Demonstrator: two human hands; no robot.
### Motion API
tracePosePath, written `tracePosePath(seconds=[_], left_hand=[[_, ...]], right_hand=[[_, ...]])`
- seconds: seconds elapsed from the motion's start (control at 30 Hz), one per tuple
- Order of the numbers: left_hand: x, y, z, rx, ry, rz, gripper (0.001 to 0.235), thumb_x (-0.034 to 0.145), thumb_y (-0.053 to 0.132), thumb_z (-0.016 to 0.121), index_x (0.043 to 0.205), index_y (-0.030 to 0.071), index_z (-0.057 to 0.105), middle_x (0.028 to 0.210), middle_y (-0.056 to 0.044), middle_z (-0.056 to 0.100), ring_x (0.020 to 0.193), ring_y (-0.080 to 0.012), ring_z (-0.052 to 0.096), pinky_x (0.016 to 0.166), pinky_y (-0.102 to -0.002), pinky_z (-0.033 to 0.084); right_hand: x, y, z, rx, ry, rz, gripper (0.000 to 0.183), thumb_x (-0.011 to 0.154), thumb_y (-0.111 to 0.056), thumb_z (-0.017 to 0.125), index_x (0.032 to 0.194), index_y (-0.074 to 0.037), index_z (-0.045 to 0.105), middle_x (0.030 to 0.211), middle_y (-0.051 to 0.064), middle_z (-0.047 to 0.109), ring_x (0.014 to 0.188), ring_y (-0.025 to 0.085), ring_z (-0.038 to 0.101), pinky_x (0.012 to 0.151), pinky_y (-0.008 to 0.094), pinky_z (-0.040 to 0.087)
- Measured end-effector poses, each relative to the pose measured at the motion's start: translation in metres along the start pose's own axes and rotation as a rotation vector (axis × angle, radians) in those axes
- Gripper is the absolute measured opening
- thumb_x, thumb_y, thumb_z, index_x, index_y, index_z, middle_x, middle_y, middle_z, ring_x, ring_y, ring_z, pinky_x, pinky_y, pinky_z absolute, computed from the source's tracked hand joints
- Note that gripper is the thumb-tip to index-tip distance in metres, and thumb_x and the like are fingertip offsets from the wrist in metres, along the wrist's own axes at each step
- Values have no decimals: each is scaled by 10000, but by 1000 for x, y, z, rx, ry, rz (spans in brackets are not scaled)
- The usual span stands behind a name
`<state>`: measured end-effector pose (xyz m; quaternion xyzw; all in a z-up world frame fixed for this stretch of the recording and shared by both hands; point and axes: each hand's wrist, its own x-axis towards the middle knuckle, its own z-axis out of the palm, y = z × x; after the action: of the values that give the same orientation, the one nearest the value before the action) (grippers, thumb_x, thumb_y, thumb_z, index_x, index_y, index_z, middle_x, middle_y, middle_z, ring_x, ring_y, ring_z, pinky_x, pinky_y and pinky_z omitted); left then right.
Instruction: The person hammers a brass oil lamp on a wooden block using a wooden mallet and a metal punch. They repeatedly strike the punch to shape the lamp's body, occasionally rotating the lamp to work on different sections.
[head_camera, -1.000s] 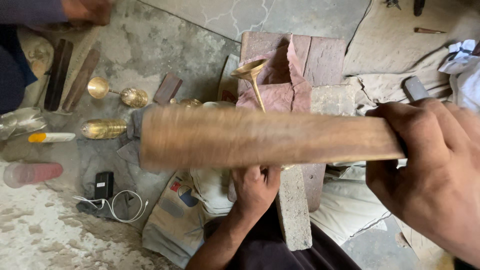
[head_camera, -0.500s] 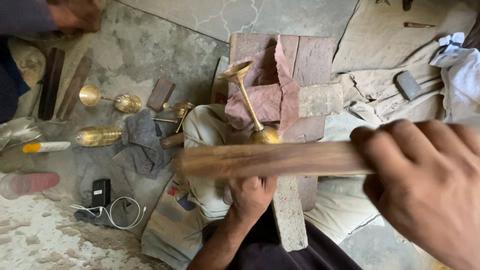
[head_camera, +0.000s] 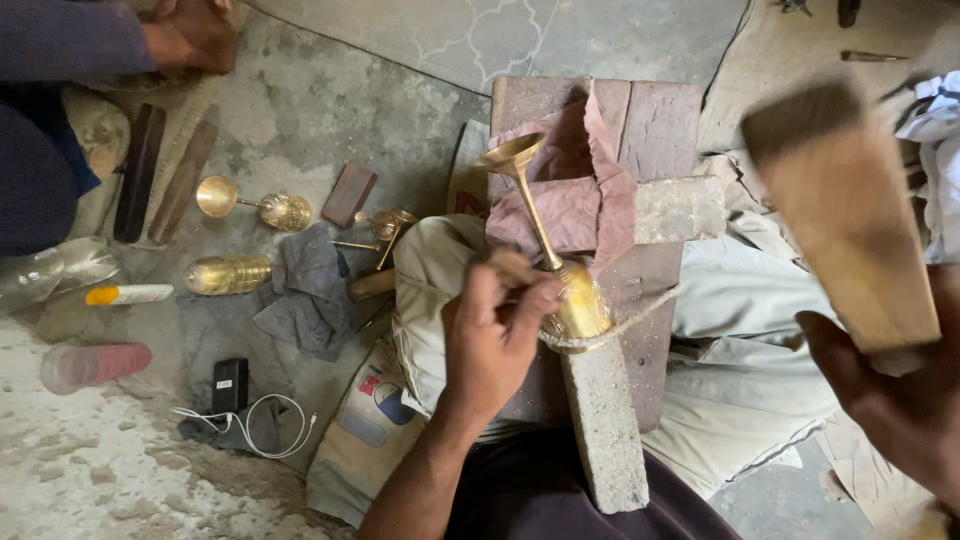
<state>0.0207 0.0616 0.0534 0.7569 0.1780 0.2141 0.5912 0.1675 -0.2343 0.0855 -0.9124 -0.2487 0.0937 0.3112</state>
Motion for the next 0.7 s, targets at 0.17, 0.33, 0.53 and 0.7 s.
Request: tracePosePath(seconds=[0.17, 0.33, 0.53, 0.7], left_hand=[[15, 2, 3, 180, -234, 131, 242, 1006, 217, 713, 1149, 51, 610, 926, -46, 739, 806, -159, 741, 682, -314, 588], [21, 6, 5, 263, -287, 167, 289, 997, 203, 718, 1220, 46, 624, 900, -57, 712, 774, -192, 702, 678, -343, 539], [29, 12, 0, 307, -291, 314, 351, 941, 165, 758, 1235, 44, 611, 1001, -102, 720, 882, -274, 707, 773, -406, 536], [31, 10, 0, 266, -445, 218, 283, 963, -2, 674, 1227, 75, 611, 1087, -55, 753, 988, -206, 785, 778, -349, 608]], right_hand=[[2, 23, 15, -69, -57, 161, 285, 930, -144, 764, 1080, 44, 611, 736, 137, 673, 601, 218, 641, 576, 341, 530], [18, -5, 16, 178, -123, 298, 219, 994, -139, 740, 1030, 29, 604, 899, 170, 693, 765, 254, 672, 675, 372, 563], [38, -52, -5, -145, -145, -14, 321, 867, 6, 700, 1175, 62, 632, 1035, 192, 716, 833, 242, 736, 689, 365, 629], [40, -64, 1, -531, -257, 99, 413, 814, 48, 770, 1215, 1, 681, 976, 168, 729, 741, 253, 738, 684, 364, 618]])
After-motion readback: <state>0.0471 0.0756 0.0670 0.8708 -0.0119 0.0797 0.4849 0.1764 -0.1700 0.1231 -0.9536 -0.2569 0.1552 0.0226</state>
